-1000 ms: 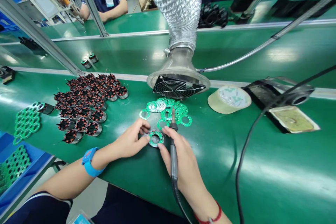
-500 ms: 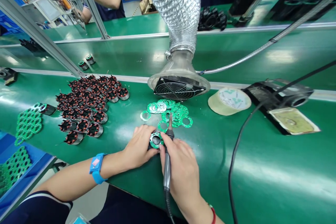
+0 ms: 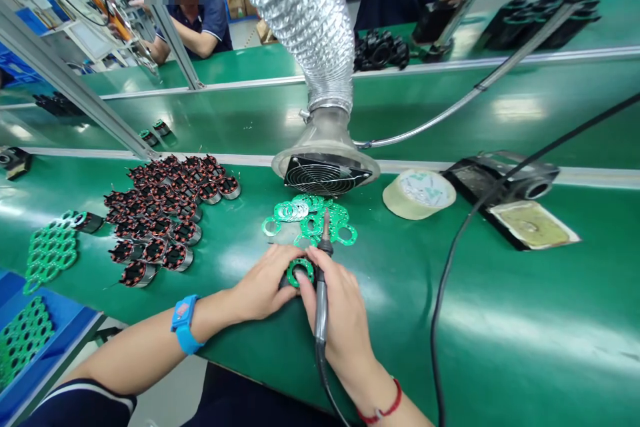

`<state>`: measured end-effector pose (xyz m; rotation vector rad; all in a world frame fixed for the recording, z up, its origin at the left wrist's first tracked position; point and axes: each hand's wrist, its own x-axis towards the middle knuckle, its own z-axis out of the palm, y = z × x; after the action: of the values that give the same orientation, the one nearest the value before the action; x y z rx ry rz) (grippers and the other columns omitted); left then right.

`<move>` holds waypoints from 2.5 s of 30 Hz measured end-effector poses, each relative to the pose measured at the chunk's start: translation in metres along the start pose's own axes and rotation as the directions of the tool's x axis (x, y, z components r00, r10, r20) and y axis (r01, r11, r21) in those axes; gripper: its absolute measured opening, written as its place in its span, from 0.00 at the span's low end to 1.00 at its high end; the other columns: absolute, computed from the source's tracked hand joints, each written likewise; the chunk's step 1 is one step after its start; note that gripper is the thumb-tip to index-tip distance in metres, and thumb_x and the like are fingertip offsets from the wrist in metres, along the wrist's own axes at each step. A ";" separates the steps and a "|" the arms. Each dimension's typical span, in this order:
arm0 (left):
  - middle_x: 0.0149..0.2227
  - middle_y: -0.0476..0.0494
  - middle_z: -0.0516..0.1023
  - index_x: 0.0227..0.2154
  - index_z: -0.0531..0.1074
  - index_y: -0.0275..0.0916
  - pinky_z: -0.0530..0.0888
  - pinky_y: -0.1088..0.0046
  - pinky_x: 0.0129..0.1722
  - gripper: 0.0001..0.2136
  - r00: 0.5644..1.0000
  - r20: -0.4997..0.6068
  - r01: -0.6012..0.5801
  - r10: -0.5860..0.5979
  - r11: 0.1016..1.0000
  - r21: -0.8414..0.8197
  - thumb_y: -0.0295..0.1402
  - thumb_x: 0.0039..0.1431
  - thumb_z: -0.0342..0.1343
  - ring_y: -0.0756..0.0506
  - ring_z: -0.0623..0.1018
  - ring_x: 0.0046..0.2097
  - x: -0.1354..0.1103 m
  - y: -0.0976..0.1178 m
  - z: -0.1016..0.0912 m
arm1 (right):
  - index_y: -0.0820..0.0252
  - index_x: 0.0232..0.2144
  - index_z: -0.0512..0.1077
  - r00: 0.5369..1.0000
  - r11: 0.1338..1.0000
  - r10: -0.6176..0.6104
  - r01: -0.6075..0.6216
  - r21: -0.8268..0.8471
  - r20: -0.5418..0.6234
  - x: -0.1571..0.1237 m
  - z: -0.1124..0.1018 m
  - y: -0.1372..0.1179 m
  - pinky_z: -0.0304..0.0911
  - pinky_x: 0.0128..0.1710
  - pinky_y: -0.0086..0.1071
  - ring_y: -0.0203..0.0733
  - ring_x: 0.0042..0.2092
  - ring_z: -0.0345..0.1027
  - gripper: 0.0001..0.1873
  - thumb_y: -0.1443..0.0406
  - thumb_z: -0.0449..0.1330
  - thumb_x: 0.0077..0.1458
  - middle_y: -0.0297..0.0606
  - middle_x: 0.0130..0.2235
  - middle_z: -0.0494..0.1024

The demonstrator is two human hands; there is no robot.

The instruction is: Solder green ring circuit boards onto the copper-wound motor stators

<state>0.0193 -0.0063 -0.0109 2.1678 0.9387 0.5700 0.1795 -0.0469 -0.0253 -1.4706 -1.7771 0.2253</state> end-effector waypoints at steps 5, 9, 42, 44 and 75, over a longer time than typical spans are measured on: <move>0.49 0.36 0.66 0.53 0.54 0.37 0.72 0.57 0.50 0.27 0.981 -0.143 0.113 -0.130 0.986 -0.119 0.26 0.51 0.57 0.40 0.71 0.49 -0.004 -0.006 0.005 | 0.58 0.55 0.60 0.997 0.999 -0.029 0.026 0.046 0.074 -0.001 0.002 0.003 0.69 0.43 0.42 0.48 0.45 0.71 0.24 0.55 0.55 0.59 0.45 0.46 0.75; 0.46 0.37 0.68 0.48 0.59 0.37 0.71 0.57 0.50 0.18 0.972 -0.233 0.043 -0.036 0.999 0.025 0.26 0.55 0.54 0.40 0.70 0.50 -0.009 -0.004 0.009 | 0.58 0.51 0.63 0.999 0.999 0.011 -0.013 0.036 0.036 -0.002 0.004 0.004 0.68 0.41 0.42 0.47 0.41 0.71 0.21 0.55 0.55 0.59 0.43 0.41 0.74; 0.59 0.36 0.67 0.49 0.70 0.37 0.60 0.56 0.62 0.19 0.969 -0.070 0.189 -0.236 0.896 -0.402 0.24 0.52 0.56 0.41 0.65 0.61 -0.003 -0.007 -0.006 | 0.57 0.52 0.62 0.993 0.995 -0.097 0.094 -0.045 -0.066 0.004 0.007 0.003 0.66 0.36 0.39 0.45 0.37 0.69 0.19 0.59 0.53 0.61 0.41 0.37 0.73; 0.59 0.36 0.65 0.48 0.70 0.37 0.59 0.56 0.63 0.20 0.970 -0.056 0.197 -0.236 0.900 -0.389 0.21 0.51 0.54 0.41 0.63 0.62 -0.002 -0.009 -0.007 | 0.57 0.52 0.62 0.993 0.994 -0.105 0.103 -0.033 -0.063 0.005 0.007 0.003 0.66 0.36 0.38 0.45 0.37 0.69 0.18 0.59 0.53 0.61 0.40 0.36 0.73; 0.50 0.35 0.72 0.48 0.65 0.33 0.68 0.70 0.48 0.19 0.746 -0.522 0.623 -0.413 0.709 0.330 0.34 0.55 0.60 0.42 0.73 0.50 0.177 -0.070 -0.144 | 0.58 0.48 0.65 0.914 0.981 -0.161 0.191 0.044 -0.373 0.018 -0.033 0.045 0.67 0.33 0.38 0.45 0.33 0.72 0.15 0.65 0.55 0.58 0.41 0.34 0.78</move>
<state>0.0119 0.2234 0.0528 2.0490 2.0642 0.5414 0.2352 -0.0285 -0.0222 -1.1956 -1.5606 -0.0711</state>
